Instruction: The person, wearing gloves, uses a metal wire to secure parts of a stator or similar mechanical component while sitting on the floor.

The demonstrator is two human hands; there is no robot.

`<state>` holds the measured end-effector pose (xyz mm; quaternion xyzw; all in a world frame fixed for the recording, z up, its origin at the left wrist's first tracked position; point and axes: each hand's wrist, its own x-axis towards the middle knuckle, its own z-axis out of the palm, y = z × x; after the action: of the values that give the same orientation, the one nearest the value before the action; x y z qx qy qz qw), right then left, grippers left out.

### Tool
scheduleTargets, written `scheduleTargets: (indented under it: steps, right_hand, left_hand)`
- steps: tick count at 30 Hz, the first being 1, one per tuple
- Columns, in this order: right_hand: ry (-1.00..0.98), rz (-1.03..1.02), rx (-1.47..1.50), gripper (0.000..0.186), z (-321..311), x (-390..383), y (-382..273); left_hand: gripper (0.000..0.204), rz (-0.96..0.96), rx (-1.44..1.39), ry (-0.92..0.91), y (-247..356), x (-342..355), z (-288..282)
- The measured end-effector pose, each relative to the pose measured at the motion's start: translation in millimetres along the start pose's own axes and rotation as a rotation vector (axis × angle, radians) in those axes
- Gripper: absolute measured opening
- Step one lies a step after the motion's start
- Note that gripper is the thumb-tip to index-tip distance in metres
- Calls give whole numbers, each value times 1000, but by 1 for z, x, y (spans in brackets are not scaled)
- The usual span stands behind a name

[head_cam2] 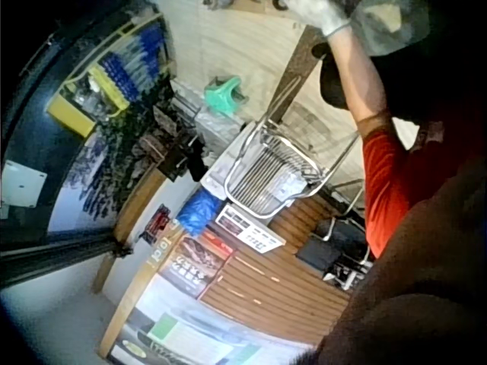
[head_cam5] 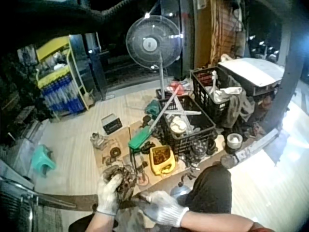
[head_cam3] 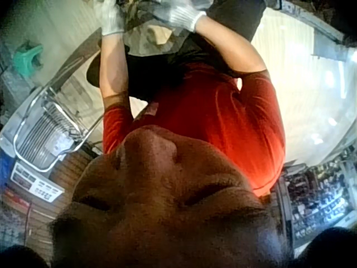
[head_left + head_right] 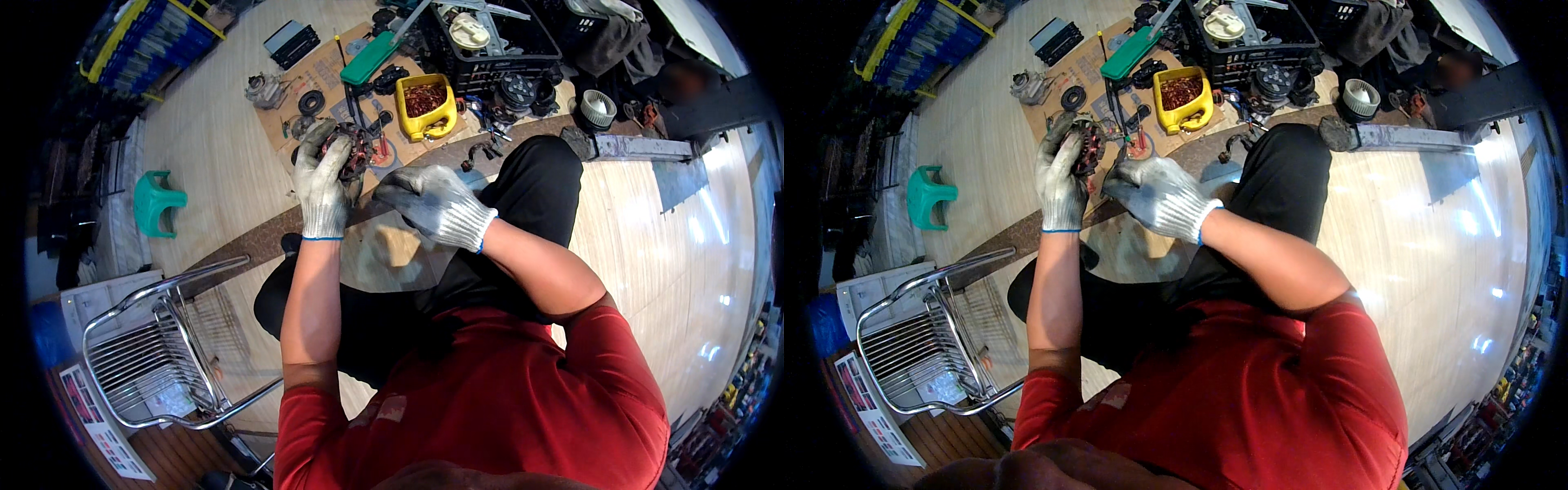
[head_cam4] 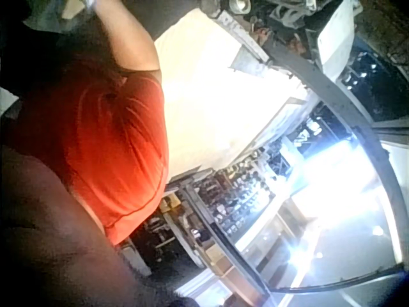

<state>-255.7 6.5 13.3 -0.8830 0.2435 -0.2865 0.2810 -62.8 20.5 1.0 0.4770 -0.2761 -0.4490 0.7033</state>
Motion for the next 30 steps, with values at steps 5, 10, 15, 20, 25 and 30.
scheduleTargets:
  steps: [5, 10, 15, 20, 25, 30]
  right_hand:
    - [-118, 388, 191, 29, -32, 12, -8]
    - [-31, 673, 332, 29, -71, 22, -3]
    - [-131, 706, 298, 32, -82, -2, 19]
    - [-246, 495, 169, 33, -74, -39, 33]
    - [-418, 603, 25, 49, -78, -30, 15]
    - [-370, 457, -232, 78, -80, 0, -4]
  left_hand:
    - [43, 15, 204, -25, 2, -2, -4]
    - [45, -123, 122, -253, 20, -2, -10]
    - [37, -290, -354, -205, 22, -4, -10]
    - [37, -306, -509, -23, 17, 6, -22]
    - [30, -359, -477, 53, 11, 11, -24]
    - [32, -294, -451, -34, 7, 9, -25]
